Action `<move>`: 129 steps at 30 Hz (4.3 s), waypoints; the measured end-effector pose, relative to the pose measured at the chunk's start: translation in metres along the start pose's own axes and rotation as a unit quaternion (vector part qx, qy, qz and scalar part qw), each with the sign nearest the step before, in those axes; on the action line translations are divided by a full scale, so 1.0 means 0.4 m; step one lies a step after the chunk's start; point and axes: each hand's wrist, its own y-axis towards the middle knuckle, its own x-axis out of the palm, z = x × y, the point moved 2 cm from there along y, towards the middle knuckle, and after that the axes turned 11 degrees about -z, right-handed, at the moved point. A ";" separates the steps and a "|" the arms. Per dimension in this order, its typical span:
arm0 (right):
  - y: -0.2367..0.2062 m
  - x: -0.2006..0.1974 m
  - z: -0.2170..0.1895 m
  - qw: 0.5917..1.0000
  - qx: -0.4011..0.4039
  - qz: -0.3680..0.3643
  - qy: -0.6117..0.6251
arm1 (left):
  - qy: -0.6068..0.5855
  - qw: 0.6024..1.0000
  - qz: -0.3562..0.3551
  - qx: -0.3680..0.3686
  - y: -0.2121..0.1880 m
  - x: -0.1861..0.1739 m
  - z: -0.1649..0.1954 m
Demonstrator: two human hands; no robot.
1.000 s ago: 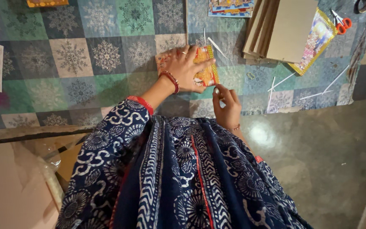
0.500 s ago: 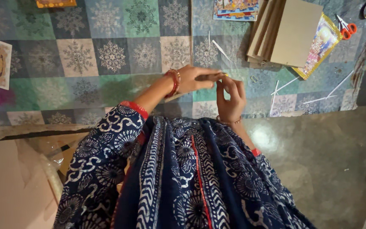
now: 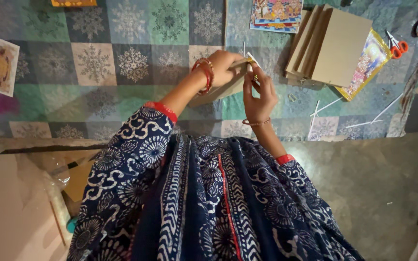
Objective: The person assembles small decorative picture frames on a mat on the floor. They insert printed deity pictures into cardboard frame backs, fold the cardboard easel stands, apply gold decorative trim along the frame edges, and set finished frames onto a pile with other completed frames.
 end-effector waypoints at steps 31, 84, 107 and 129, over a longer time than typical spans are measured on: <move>-0.079 0.037 -0.004 0.957 0.077 -0.206 -0.191 | -0.051 0.975 0.033 -0.216 -0.056 0.034 -0.071; -0.323 -0.392 0.336 0.847 0.249 -0.463 0.080 | 0.237 0.927 0.279 -0.088 -0.358 0.213 -0.022; -0.044 0.042 0.324 0.751 0.239 -0.595 0.158 | 0.141 0.918 0.324 -0.179 -0.300 0.246 -0.045; -0.037 0.034 0.253 0.496 0.334 -0.728 0.335 | -0.297 0.869 0.379 -0.117 -0.400 0.385 -0.099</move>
